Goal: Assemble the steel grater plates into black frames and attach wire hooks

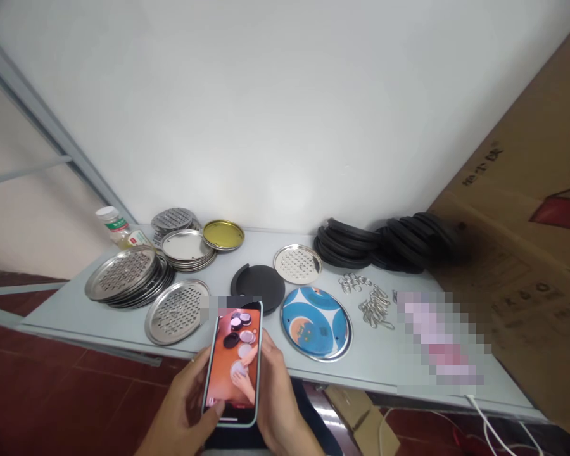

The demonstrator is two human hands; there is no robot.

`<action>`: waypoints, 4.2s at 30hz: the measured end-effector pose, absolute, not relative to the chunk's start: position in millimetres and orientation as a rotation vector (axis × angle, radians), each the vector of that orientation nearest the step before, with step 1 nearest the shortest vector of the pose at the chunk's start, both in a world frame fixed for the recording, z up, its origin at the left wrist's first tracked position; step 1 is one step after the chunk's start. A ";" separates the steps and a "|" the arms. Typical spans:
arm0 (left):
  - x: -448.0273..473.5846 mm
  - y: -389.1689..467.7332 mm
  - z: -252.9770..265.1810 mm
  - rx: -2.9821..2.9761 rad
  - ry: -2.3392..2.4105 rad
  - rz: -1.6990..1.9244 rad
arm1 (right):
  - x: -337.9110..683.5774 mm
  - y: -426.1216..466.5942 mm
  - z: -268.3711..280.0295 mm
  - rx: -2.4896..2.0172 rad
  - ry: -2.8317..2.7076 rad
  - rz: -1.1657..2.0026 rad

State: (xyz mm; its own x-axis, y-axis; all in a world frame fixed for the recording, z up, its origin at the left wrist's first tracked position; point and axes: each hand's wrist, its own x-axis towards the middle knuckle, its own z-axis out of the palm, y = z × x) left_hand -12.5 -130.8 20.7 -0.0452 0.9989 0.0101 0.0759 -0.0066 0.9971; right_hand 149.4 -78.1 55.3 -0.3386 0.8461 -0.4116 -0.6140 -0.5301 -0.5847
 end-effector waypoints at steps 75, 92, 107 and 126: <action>-15.8 -136.5 9.0 1.288 1.303 1.129 | 143.4 -76.9 57.4 -0.638 -0.342 1.947; -22.2 -140.8 -9.2 1.255 1.263 1.195 | 142.0 -76.1 64.1 -0.604 -0.317 1.946; -20.8 -137.5 -3.3 1.215 1.225 1.175 | 142.7 -75.6 63.1 -0.601 -0.318 1.956; -9.3 -135.6 5.1 1.067 1.182 1.255 | 149.4 -80.5 54.6 -0.928 -0.327 1.924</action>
